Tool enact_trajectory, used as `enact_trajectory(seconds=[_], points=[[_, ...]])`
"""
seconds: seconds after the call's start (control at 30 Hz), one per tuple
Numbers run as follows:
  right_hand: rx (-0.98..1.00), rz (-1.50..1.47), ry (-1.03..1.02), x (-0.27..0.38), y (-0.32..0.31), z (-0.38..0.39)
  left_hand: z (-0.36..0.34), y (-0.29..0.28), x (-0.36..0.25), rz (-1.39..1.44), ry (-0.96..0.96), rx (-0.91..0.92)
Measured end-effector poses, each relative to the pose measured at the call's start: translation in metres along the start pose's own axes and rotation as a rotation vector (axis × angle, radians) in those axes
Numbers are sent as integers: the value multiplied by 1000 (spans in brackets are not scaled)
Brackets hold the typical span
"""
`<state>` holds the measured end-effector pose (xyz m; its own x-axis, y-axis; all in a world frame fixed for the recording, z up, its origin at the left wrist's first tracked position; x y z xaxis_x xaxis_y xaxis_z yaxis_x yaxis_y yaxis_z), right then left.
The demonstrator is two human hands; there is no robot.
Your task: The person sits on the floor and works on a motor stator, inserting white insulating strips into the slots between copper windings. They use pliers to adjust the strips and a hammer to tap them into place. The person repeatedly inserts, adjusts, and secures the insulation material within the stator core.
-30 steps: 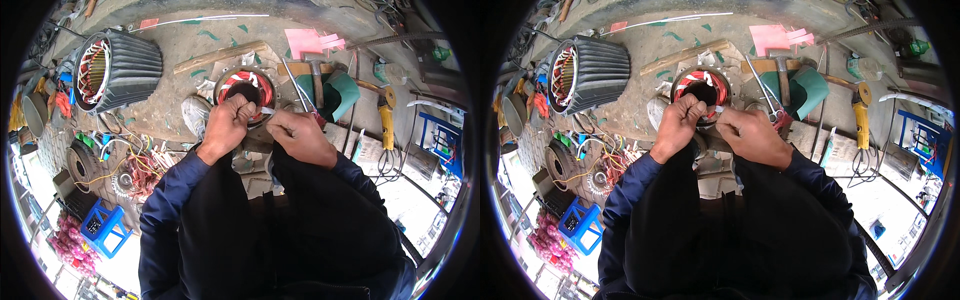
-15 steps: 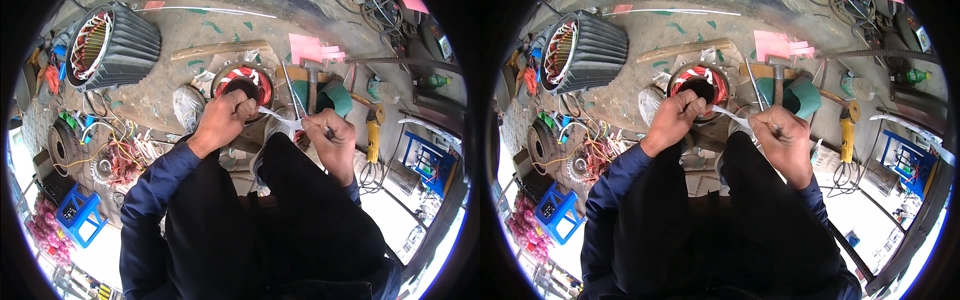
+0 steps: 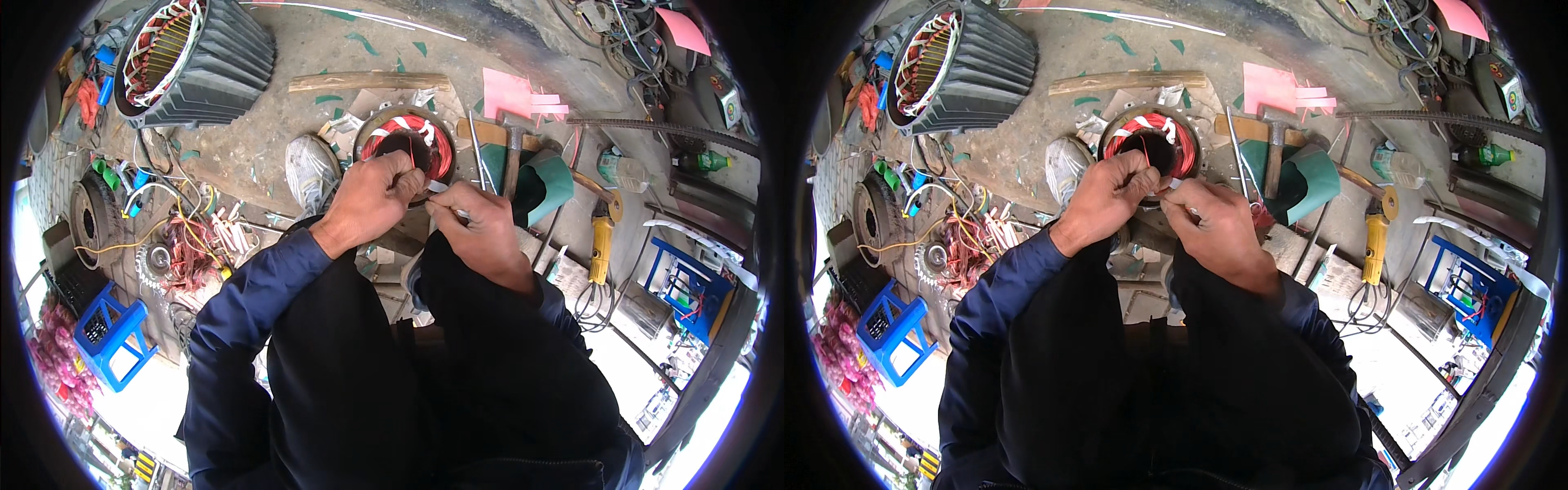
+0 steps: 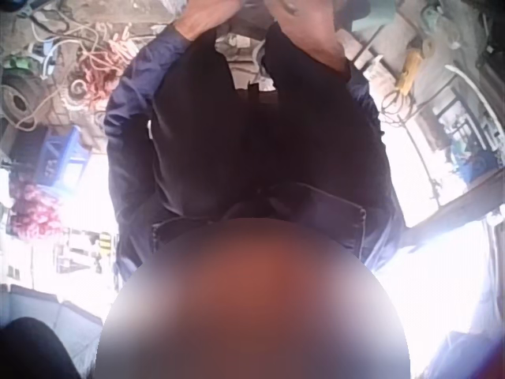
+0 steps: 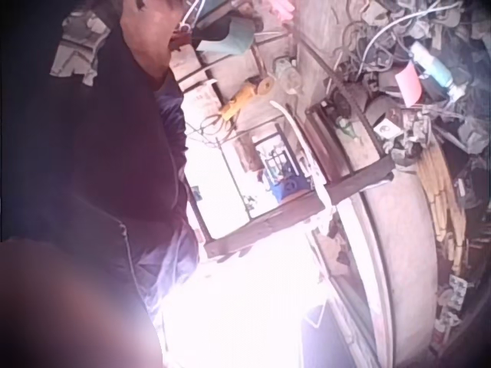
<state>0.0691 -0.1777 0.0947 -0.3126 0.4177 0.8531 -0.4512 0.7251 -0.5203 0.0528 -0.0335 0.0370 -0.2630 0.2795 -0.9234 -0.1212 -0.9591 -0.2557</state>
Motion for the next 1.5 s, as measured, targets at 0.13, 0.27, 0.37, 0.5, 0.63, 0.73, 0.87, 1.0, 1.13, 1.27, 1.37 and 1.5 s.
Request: enact_trajectory(seconds=[0.13,0.27,0.37,0.5,0.63,0.73,0.87,1.0,1.13,1.27,1.37,1.5], points=[[19,9,-26,7,-9,3,-2,1,6,45,-12,-30],[-67,97,-98,22,-25,4,-3,2,5,44,3,-54],[-75,41,-155,31,-26,4,-3,2,7,-17,-39,-25],[-1,-270,-104,30,-24,9,-2,-2,1,-28,-29,-41],[31,-473,-33,31,-38,18,-3,-1,3,-57,-69,-30],[-38,-591,7,39,-65,24,-1,-4,-5,-14,32,-69],[-159,-336,206,22,-95,16,17,9,-9,-92,174,96],[-119,-389,419,-18,-81,-4,33,19,-21,-219,395,174],[15,-342,481,-39,-54,-24,43,20,-25,-319,491,188],[49,-369,549,-49,-42,-35,45,20,-28,-338,523,228],[50,-396,565,-54,-36,-41,46,19,-32,-356,551,232],[68,-428,597,-66,-22,-45,45,19,-30,-351,532,256]])
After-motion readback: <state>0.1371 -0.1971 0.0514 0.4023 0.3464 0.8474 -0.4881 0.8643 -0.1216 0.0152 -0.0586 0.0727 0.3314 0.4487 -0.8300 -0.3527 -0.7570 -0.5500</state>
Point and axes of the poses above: each hand's wrist, its own z-axis away from the middle knuckle, its own y-axis out of the palm, x = y × z, the point moved 10 cm from there along -z, towards the middle knuckle, and after that the axes turned 1 degree about z, right-handed, at the moved point
